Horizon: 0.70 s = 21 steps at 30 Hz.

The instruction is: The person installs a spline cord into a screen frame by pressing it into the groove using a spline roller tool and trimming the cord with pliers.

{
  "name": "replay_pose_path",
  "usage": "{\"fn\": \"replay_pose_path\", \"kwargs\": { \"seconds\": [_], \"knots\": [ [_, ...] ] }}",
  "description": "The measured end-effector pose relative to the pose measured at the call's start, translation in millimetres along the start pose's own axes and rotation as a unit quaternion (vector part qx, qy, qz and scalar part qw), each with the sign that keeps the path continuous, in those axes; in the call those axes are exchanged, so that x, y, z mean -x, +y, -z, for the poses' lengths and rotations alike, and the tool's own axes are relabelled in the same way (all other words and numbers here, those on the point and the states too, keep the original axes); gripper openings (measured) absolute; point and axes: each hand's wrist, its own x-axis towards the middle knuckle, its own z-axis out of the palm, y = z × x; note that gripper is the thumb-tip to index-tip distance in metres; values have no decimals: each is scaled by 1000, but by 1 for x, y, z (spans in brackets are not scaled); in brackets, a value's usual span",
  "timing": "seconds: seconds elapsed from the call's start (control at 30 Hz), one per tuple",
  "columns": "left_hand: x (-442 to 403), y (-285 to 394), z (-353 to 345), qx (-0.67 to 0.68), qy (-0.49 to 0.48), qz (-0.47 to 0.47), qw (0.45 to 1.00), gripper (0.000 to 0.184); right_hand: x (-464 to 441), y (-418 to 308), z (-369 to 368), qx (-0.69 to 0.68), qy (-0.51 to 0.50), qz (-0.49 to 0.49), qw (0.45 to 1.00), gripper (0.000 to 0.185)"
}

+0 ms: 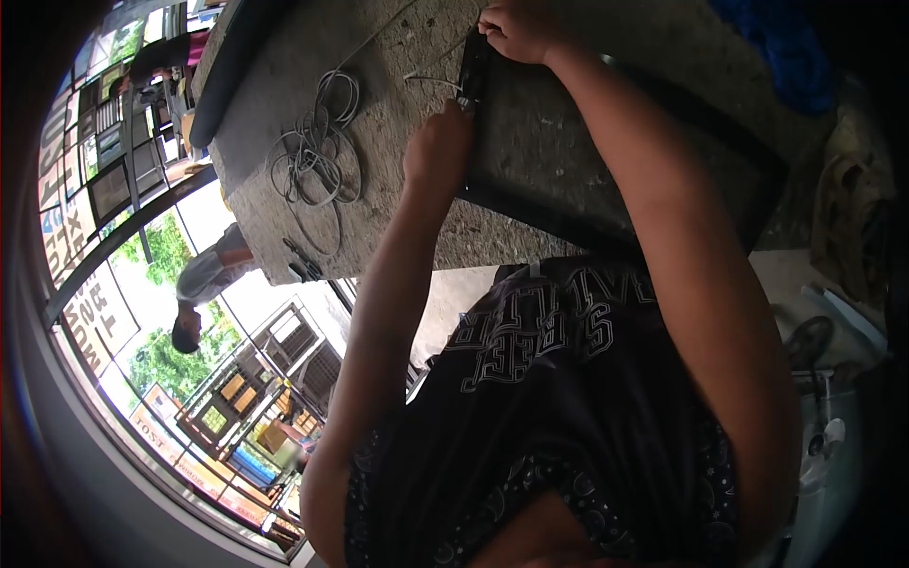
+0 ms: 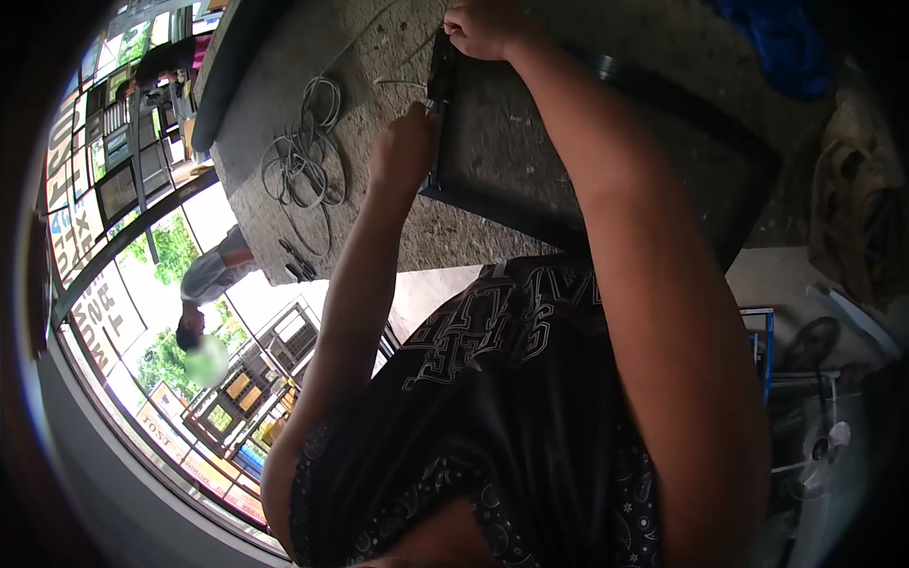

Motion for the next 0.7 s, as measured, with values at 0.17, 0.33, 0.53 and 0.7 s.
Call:
{"fn": "replay_pose_path", "kwargs": {
  "seconds": [0.17, 0.33, 0.53, 0.7],
  "knots": [
    [-18, 10, 6, 17, 53, -38, 998, 34, 0, 16, -25, -37, 73, 18, 996, 18],
    [7, -6, -11, 9, 27, -7, 1000, 34, 0, 13, -15, -22, 55, 12, 998, 19],
    [47, -21, -3, 190, 149, 17, 970, 27, 3, 10, -8, -32, 54, -22, 998, 23],
    [102, -58, -41, 328, 223, 94, 913, 21, 21, -27, 1, -10, 77, 27, 997, 31]
  ]
}}
